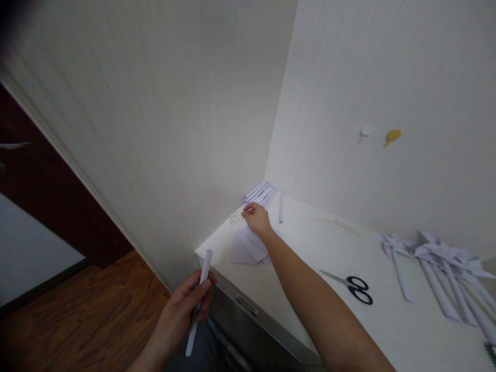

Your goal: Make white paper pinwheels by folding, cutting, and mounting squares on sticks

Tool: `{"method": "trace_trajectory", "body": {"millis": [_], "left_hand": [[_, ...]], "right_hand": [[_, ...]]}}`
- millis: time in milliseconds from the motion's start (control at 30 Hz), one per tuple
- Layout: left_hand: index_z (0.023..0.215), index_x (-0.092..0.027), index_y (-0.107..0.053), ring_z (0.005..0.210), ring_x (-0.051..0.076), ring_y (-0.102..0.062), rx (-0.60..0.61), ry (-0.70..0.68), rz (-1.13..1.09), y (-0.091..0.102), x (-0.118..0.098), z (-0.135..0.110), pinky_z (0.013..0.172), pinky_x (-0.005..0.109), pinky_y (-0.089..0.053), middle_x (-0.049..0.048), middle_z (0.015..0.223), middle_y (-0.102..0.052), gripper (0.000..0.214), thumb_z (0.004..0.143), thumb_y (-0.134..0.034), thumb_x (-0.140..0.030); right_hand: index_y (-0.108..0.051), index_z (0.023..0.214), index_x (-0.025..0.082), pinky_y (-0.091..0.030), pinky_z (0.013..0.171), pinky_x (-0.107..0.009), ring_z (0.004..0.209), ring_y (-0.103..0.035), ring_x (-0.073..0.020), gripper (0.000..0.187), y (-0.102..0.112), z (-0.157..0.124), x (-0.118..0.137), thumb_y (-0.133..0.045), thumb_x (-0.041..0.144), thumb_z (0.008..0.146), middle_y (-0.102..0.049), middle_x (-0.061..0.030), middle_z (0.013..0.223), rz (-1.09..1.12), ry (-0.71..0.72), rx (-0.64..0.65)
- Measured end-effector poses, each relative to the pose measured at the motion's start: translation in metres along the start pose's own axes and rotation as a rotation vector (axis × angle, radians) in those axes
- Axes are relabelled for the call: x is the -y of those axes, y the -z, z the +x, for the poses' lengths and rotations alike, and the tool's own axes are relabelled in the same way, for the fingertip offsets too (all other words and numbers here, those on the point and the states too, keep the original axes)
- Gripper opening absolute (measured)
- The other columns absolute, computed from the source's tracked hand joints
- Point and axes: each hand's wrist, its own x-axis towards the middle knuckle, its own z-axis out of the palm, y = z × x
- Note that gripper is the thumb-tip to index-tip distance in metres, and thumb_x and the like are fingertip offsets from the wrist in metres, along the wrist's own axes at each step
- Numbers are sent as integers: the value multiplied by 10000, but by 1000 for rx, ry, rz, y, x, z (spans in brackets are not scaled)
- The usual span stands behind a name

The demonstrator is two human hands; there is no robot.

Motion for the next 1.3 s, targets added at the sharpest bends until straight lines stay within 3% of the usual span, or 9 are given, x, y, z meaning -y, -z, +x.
{"method": "trace_trajectory", "body": {"millis": [167, 500, 667, 800, 900, 1000, 1133, 1233, 1300], "left_hand": [[892, -172, -641, 424, 75, -314, 7, 30, 27, -5, 6, 1, 423, 195, -248, -92, 484, -402, 493, 752, -712, -639], [977, -175, -620, 372, 92, -339, 19, 64, 202, -15, 15, 6, 414, 217, -249, -96, 439, -425, 573, 774, -615, -711], [1010, -195, -627, 513, 160, -522, 120, -56, 543, -42, 15, 6, 507, 251, -346, -44, 539, -507, 443, 928, -446, -591], [1040, -234, -613, 718, 226, -667, 365, -187, 1119, -105, 23, -6, 657, 307, -420, 27, 763, -690, 195, 911, -468, -251], [1003, -238, -603, 785, 240, -698, 619, -343, 1279, -157, 33, -21, 692, 320, -453, 51, 858, -735, 195, 879, -463, -185], [1020, -227, -602, 818, 244, -702, 844, -451, 1301, -189, 43, -38, 706, 323, -485, 65, 918, -743, 180, 904, -465, -229], [1108, -232, -625, 976, 253, -676, 894, -532, 1291, -188, 43, -46, 851, 362, -504, 64, 1049, -727, 227, 913, -526, -291], [1229, -264, -617, 1136, 256, -615, 699, -547, 1383, -166, 26, -22, 984, 379, -466, 54, 1210, -678, 402, 845, -666, -371], [1221, -250, -625, 1129, 236, -611, 524, -503, 1489, -150, 9, 8, 974, 347, -475, 59, 1204, -672, 386, 857, -666, -373]], "right_hand": [[-610, 1259, 169, -581, 866, -439, 1030, -669, -235, 322, 2, -1, 0, -627, 330, 980, -644, -97, 1247, 30, -23, 5], [-630, 1230, 187, -573, 889, -438, 1048, -661, -232, 281, 20, -18, 38, -615, 329, 988, -640, -95, 1265, 98, 23, -53], [-726, 1010, 156, -553, 841, -335, 892, -688, -191, 195, 86, -113, 6, -644, 317, 940, -743, -57, 942, 216, 0, -183], [-724, 830, 142, -517, 582, -296, 639, -640, -191, 463, 138, -241, -44, -530, 553, 922, -712, -67, 728, 285, -92, -243], [-641, 626, 175, -439, 531, -272, 542, -538, -160, 555, 152, -323, -69, -529, 645, 899, -585, -14, 559, 233, -223, -244], [-567, 580, 197, -405, 529, -259, 542, -480, -148, 547, 154, -371, -79, -555, 655, 880, -510, 15, 545, 192, -273, -255], [-557, 554, 204, -415, 547, -252, 568, -493, -155, 566, 168, -396, -89, -543, 669, 878, -516, 4, 556, 210, -277, -270], [-592, 561, 196, -459, 595, -251, 593, -519, -155, 551, 186, -399, -109, -580, 652, 870, -546, -6, 576, 283, -299, -343], [-601, 602, 195, -505, 619, -257, 598, -539, -154, 498, 194, -394, -123, -649, 636, 828, -564, -3, 600, 409, -337, -520]]}}
